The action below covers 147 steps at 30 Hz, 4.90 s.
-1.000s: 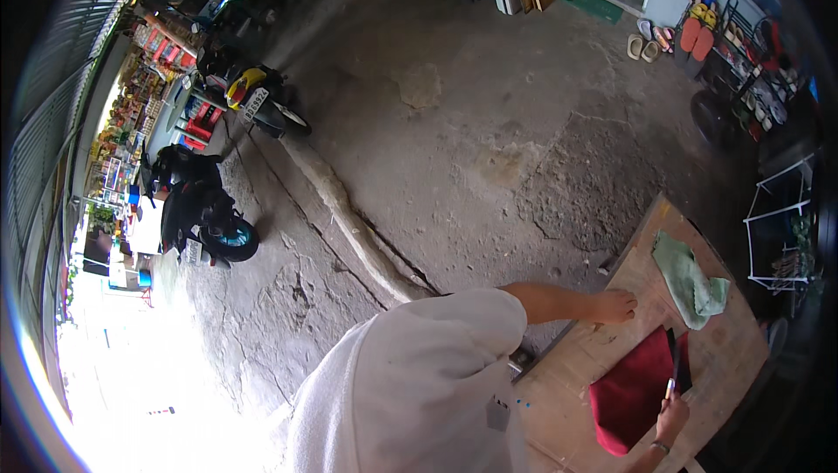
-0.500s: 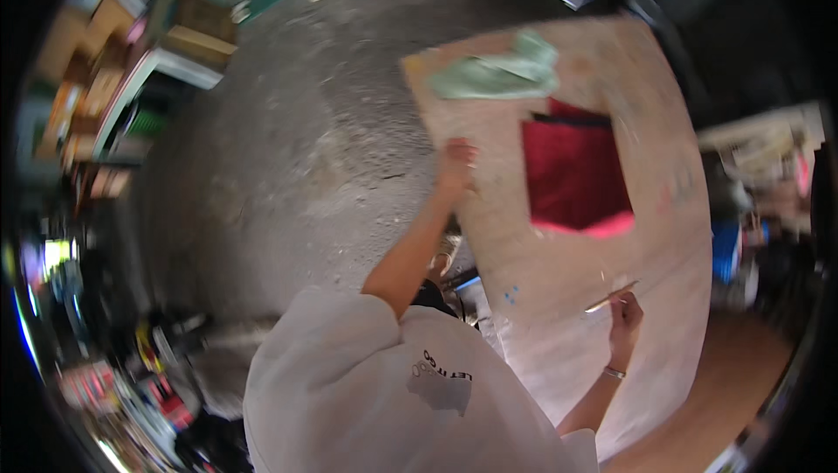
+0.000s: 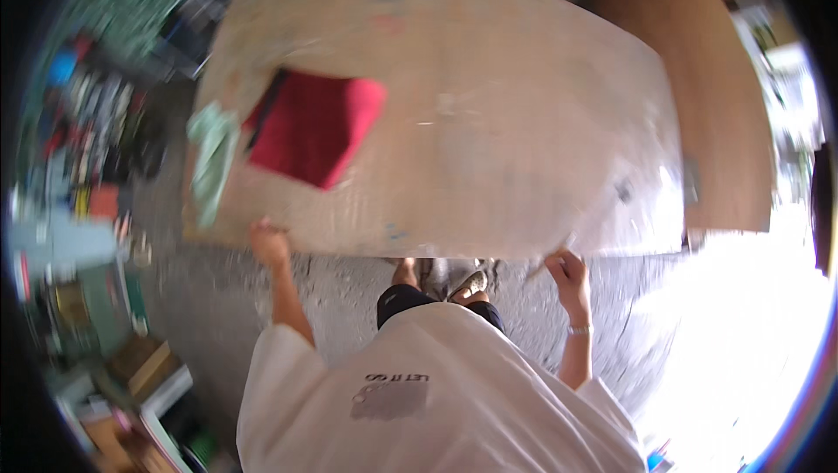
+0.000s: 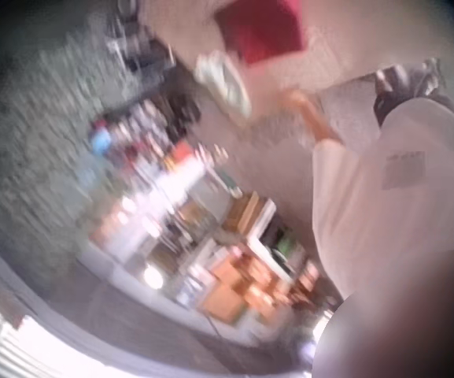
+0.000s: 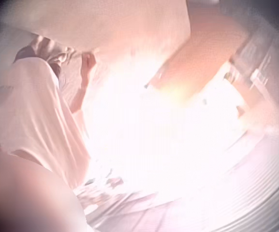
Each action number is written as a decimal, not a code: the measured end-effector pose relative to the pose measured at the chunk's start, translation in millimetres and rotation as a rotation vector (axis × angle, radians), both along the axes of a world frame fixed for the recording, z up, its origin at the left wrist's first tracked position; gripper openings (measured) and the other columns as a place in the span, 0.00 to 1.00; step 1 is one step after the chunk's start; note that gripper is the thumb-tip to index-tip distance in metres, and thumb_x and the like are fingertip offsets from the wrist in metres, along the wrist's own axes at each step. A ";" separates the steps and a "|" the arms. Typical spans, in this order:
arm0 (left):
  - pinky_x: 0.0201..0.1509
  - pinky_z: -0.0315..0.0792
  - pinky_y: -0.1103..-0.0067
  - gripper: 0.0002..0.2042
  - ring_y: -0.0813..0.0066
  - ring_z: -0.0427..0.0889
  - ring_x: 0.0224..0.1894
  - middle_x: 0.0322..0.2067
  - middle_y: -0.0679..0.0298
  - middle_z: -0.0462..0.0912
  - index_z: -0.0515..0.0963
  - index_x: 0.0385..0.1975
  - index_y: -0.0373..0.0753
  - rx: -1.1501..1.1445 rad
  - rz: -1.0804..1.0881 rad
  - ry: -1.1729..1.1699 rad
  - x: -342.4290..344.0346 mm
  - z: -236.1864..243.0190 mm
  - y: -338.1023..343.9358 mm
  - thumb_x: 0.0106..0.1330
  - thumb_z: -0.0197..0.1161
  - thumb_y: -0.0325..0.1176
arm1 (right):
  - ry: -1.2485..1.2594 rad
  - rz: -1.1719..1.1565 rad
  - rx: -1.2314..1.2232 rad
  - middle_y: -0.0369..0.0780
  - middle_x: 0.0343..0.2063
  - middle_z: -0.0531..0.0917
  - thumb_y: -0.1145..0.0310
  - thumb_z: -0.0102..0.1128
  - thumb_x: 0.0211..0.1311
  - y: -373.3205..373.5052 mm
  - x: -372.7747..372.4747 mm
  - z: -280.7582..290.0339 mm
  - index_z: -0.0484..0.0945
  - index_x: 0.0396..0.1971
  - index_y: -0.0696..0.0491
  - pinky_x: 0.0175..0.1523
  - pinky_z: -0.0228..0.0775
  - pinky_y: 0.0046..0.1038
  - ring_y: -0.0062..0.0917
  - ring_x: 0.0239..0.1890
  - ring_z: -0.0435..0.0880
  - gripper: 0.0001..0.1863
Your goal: The person folds a light green cloth and a red cloth on a wooden table, then walks to a small shop area to pick up a plastic bag. The person places the folded red cloth into the plastic bag and ties it shut.
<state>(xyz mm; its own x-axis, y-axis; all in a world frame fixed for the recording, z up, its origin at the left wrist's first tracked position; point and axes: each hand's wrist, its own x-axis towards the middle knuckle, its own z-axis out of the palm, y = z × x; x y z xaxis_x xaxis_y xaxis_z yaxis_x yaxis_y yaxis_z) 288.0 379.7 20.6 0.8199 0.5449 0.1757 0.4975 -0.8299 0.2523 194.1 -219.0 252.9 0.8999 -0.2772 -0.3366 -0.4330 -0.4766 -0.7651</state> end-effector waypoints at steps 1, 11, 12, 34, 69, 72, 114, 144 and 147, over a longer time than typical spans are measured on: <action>0.46 0.73 0.72 0.05 0.67 0.78 0.40 0.35 0.62 0.79 0.76 0.38 0.40 0.080 -0.118 -0.095 -4.9 -10.4 12.7 0.72 0.55 0.32 | -0.049 -0.049 0.060 0.27 0.15 0.69 0.65 0.62 0.66 -8.4 -7.2 3.7 0.80 0.33 0.58 0.23 0.51 0.20 0.09 0.20 0.61 0.10; 0.41 0.68 0.83 0.11 0.83 0.69 0.33 0.33 0.69 0.72 0.73 0.54 0.39 -1.788 -0.464 -0.059 -68.4 106.6 -361.5 0.75 0.51 0.31 | -0.233 -0.183 0.185 0.27 0.15 0.67 0.68 0.61 0.67 -149.7 -157.2 9.6 0.80 0.34 0.57 0.23 0.52 0.20 0.10 0.19 0.59 0.07; 0.42 0.67 0.81 0.14 0.81 0.69 0.33 0.30 0.69 0.72 0.72 0.57 0.38 -1.927 -0.536 0.071 -85.6 95.4 -404.7 0.75 0.51 0.30 | -0.275 -0.201 0.176 0.28 0.14 0.66 0.68 0.62 0.66 -165.0 -178.5 6.7 0.80 0.34 0.57 0.23 0.52 0.21 0.11 0.18 0.59 0.07; 0.30 0.60 0.81 0.13 0.81 0.61 0.22 0.21 0.72 0.62 0.68 0.33 0.43 -2.303 -0.611 1.141 -301.7 137.8 -1052.5 0.76 0.48 0.44 | -0.345 -0.728 0.024 0.44 0.17 0.75 0.67 0.56 0.68 -524.7 -347.8 -12.8 0.79 0.35 0.59 0.27 0.63 0.29 0.22 0.19 0.70 0.10; 0.22 0.54 0.85 0.08 0.88 0.56 0.17 0.16 0.77 0.59 0.74 0.33 0.39 -1.983 0.055 -0.363 58.9 98.4 -1438.9 0.72 0.58 0.36 | -0.211 -0.284 -0.590 0.51 0.40 0.83 0.62 0.46 0.73 -1330.1 176.3 -276.8 0.78 0.41 0.62 0.51 0.73 0.40 0.45 0.47 0.81 0.17; 0.22 0.54 0.85 0.09 0.89 0.56 0.18 0.16 0.77 0.59 0.73 0.32 0.39 -1.973 0.037 -0.395 108.4 96.1 -1442.1 0.72 0.58 0.36 | 0.133 -0.316 -0.490 0.54 0.54 0.77 0.62 0.46 0.72 -1351.1 174.1 -352.2 0.75 0.56 0.59 0.59 0.68 0.43 0.50 0.59 0.73 0.20; 0.17 0.51 0.79 0.11 0.82 0.61 0.12 0.09 0.68 0.64 0.73 0.19 0.37 -2.277 -0.307 -1.228 719.5 -57.3 -1437.5 0.65 0.51 0.27 | 0.682 0.813 -0.377 0.47 0.32 0.86 0.55 0.62 0.64 -1108.9 886.9 -901.1 0.83 0.35 0.59 0.41 0.79 0.42 0.41 0.36 0.86 0.18; 0.26 0.50 0.81 0.09 0.82 0.53 0.20 0.16 0.72 0.55 0.64 0.24 0.44 -2.656 -0.215 -0.492 700.8 -31.7 -1420.7 0.69 0.52 0.30 | 0.361 -0.490 -0.245 0.41 0.25 0.82 0.66 0.63 0.58 -1345.7 411.4 -408.6 0.76 0.35 0.58 0.37 0.74 0.32 0.30 0.29 0.82 0.11; 0.26 0.51 0.81 0.10 0.83 0.53 0.20 0.16 0.72 0.55 0.64 0.23 0.43 -2.618 -0.331 -0.497 702.7 -31.2 -1423.8 0.69 0.52 0.30 | 0.265 -0.712 -0.377 0.41 0.23 0.81 0.67 0.64 0.58 -1310.0 344.3 -359.8 0.76 0.32 0.57 0.36 0.74 0.31 0.29 0.28 0.82 0.10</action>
